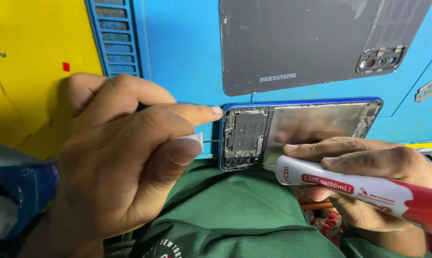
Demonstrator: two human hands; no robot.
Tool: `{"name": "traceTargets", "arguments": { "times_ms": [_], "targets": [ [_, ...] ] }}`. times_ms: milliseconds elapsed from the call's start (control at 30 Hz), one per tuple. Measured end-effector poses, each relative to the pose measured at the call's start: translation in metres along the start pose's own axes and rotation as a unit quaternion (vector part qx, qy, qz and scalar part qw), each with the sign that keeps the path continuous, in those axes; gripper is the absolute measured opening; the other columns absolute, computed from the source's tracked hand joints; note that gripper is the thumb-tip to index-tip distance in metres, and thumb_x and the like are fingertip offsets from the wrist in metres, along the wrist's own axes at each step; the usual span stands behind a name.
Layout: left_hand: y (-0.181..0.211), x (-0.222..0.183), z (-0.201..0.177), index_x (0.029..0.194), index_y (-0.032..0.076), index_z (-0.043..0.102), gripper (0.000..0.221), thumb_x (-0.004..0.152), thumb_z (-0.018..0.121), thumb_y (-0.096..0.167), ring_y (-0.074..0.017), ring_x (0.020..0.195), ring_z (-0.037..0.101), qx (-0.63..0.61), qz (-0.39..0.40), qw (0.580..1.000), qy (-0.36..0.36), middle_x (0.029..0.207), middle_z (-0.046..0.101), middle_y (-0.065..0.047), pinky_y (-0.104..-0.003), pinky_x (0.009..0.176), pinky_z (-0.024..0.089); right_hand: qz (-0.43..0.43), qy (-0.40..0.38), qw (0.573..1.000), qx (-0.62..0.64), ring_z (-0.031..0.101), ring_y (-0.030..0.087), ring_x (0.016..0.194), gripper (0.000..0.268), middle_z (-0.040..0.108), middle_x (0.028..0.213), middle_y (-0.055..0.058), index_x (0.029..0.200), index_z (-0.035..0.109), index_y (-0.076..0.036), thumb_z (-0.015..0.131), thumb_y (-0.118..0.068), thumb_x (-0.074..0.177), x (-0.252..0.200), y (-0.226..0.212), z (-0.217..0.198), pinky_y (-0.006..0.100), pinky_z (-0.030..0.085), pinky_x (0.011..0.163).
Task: The person applies adhesive from a tube to the edges of a mobile phone chassis and then presses a back cover onto the phone, repeating the process with another phone screen and chassis.
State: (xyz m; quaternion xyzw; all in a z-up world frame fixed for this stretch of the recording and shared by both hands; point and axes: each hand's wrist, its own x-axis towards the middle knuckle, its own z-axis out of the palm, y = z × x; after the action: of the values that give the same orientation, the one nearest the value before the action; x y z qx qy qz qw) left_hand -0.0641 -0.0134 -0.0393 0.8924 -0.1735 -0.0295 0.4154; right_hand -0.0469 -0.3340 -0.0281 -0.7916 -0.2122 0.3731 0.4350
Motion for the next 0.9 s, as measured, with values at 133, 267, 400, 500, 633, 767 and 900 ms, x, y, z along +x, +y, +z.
{"name": "traceTargets", "arguments": {
  "times_ms": [133, 267, 400, 500, 633, 767, 900],
  "targets": [
    [0.002, -0.002, 0.002, 0.105, 0.007, 0.078, 0.046, 0.105, 0.036, 0.027, -0.0207, 0.082, 0.06, 0.007, -0.03, 0.999, -0.007, 0.084, 0.067, -0.004, -0.042, 0.087, 0.028, -0.002, 0.038, 0.997, 0.074, 0.08, 0.041, 0.125, 0.032, 0.073, 0.128, 0.026, 0.104, 0.068, -0.003, 0.066, -0.026, 0.082, -0.008, 0.008, 0.002, 0.039, 0.075, 0.096],
    [0.007, -0.003, 0.004, 0.11, 0.006, 0.08, 0.048, 0.104, 0.035, 0.025, -0.0245, 0.083, 0.057, 0.008, -0.06, 0.998, -0.009, 0.085, 0.063, -0.012, -0.044, 0.09, 0.029, -0.016, 0.024, 0.995, 0.09, 0.079, 0.042, 0.136, 0.038, 0.072, 0.136, 0.022, 0.123, 0.061, -0.015, 0.067, -0.027, 0.087, -0.028, 0.027, -0.007, 0.042, 0.073, 0.108],
    [0.009, -0.004, 0.006, 0.112, 0.008, 0.08, 0.048, 0.104, 0.037, 0.026, -0.0235, 0.079, 0.056, 0.018, -0.083, 0.996, -0.017, 0.092, 0.064, -0.014, -0.047, 0.092, 0.027, -0.028, 0.064, 0.994, 0.088, 0.084, 0.038, 0.121, 0.019, 0.075, 0.121, 0.025, 0.095, 0.071, -0.004, 0.068, -0.017, 0.081, -0.027, 0.028, -0.005, 0.024, 0.078, 0.074],
    [0.005, -0.006, 0.006, 0.111, 0.007, 0.08, 0.046, 0.101, 0.038, 0.023, -0.023, 0.077, 0.057, 0.016, -0.09, 0.995, -0.033, 0.094, 0.065, -0.014, -0.046, 0.088, 0.028, -0.002, 0.042, 0.995, 0.088, 0.083, 0.036, 0.129, 0.04, 0.073, 0.132, 0.026, 0.119, 0.062, -0.01, 0.071, -0.02, 0.081, -0.042, 0.038, -0.007, 0.023, 0.08, 0.079],
    [0.0, -0.012, 0.002, 0.11, 0.007, 0.08, 0.044, 0.095, 0.039, 0.017, -0.0221, 0.074, 0.058, 0.015, -0.11, 0.992, -0.061, 0.098, 0.066, -0.014, -0.043, 0.081, 0.028, -0.038, 0.104, 0.993, 0.051, 0.086, 0.033, 0.12, 0.036, 0.076, 0.122, 0.023, 0.114, 0.061, -0.012, 0.072, -0.023, 0.082, -0.044, 0.043, -0.004, 0.026, 0.078, 0.086],
    [0.0, -0.012, 0.002, 0.109, 0.006, 0.08, 0.044, 0.089, 0.041, 0.01, -0.0211, 0.07, 0.059, 0.017, -0.131, 0.987, -0.089, 0.102, 0.067, -0.014, -0.041, 0.074, 0.029, 0.004, 0.106, 0.992, 0.064, 0.082, 0.026, 0.116, 0.041, 0.069, 0.134, 0.03, 0.112, 0.062, 0.001, 0.076, -0.005, 0.074, -0.054, 0.045, -0.007, 0.012, 0.07, 0.059],
    [-0.003, -0.014, -0.002, 0.108, 0.006, 0.08, 0.044, 0.085, 0.043, 0.006, -0.0205, 0.068, 0.059, 0.019, -0.144, 0.983, -0.109, 0.105, 0.068, -0.014, -0.039, 0.069, 0.03, 0.16, 0.113, 0.906, 0.376, 0.076, 0.025, 0.065, 0.045, 0.063, 0.149, 0.024, 0.119, 0.062, 0.018, 0.065, 0.02, 0.074, -0.075, 0.079, -0.019, 0.015, 0.061, 0.06]
  ]
}}
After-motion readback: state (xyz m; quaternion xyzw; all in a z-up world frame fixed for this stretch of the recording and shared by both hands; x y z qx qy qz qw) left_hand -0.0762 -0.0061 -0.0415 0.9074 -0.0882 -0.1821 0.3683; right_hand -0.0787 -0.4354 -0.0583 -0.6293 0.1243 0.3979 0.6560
